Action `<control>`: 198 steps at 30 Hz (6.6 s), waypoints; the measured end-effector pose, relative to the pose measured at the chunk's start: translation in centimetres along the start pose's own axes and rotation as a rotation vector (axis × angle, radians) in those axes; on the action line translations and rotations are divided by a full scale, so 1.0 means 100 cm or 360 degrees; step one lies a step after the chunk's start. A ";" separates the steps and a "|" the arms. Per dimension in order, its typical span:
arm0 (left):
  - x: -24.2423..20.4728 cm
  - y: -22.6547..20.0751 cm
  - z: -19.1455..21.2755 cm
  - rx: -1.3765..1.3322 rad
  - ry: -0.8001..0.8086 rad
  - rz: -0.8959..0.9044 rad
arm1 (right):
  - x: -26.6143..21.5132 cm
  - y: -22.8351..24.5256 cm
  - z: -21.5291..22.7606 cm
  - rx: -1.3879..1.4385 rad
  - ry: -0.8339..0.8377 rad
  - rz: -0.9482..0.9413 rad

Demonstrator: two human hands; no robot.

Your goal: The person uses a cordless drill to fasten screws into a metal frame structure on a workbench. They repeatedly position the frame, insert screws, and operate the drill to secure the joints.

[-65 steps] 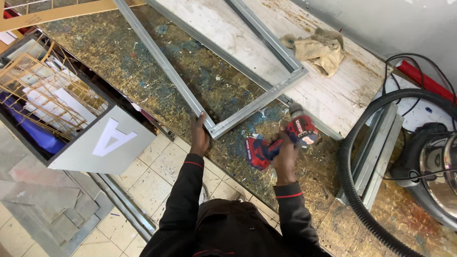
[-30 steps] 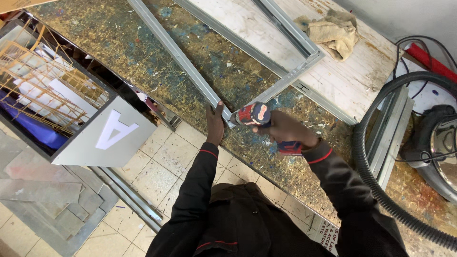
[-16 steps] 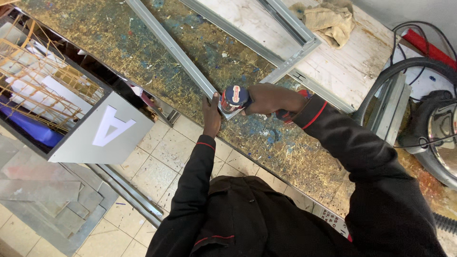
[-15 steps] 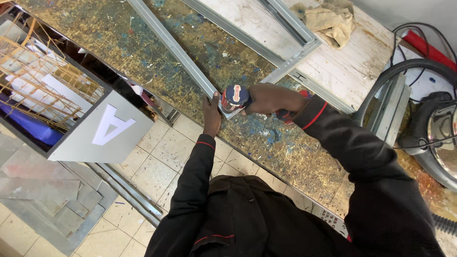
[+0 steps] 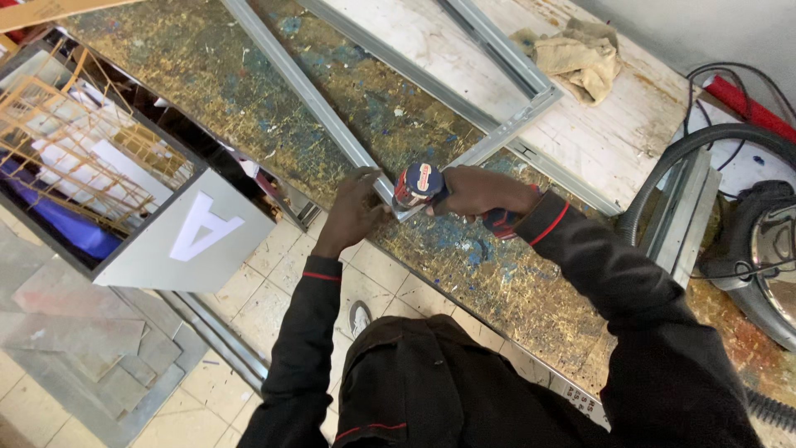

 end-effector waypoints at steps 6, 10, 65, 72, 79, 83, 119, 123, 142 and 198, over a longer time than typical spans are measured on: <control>0.017 0.027 -0.075 0.0670 0.0409 -0.0743 | 0.007 -0.011 -0.005 -0.0270 -0.0032 0.0057; 0.039 0.060 -0.088 0.0598 0.0134 -0.0865 | 0.014 -0.014 -0.004 -0.0261 -0.0020 -0.0039; 0.018 0.017 -0.070 -0.0041 0.0050 -0.0653 | -0.002 -0.006 -0.001 -0.0187 -0.0121 -0.0082; 0.028 0.049 -0.084 0.0146 0.0127 -0.0608 | -0.012 -0.004 -0.001 -0.0176 -0.0084 -0.0132; 0.021 0.023 -0.070 0.0079 0.0240 -0.0589 | -0.016 -0.007 -0.006 -0.0123 -0.0087 -0.0057; 0.025 0.037 -0.077 0.0223 0.0297 -0.0648 | -0.019 -0.011 -0.008 -0.0155 -0.0126 -0.0065; 0.038 -0.088 -0.367 -0.0622 0.0631 -0.0268 | -0.204 -0.229 -0.206 0.1368 -0.2204 0.0172; 0.041 -0.086 -0.405 -0.1027 0.0527 0.0185 | -0.168 -0.252 -0.240 0.0355 -0.1807 -0.0337; 0.132 -0.025 -0.232 0.1163 0.0198 -0.0133 | -0.178 -0.232 -0.222 0.0949 -0.2163 0.0280; 0.216 -0.053 -0.254 -0.0146 0.0699 -0.0285 | -0.100 -0.168 0.059 0.1143 -0.1541 -0.0563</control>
Point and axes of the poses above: each hand's wrist, its own x-axis towards the middle knuckle, its own z-axis out of the back of the hand, y = z × x, the point moved 6 cm from there along x, towards the middle knuckle
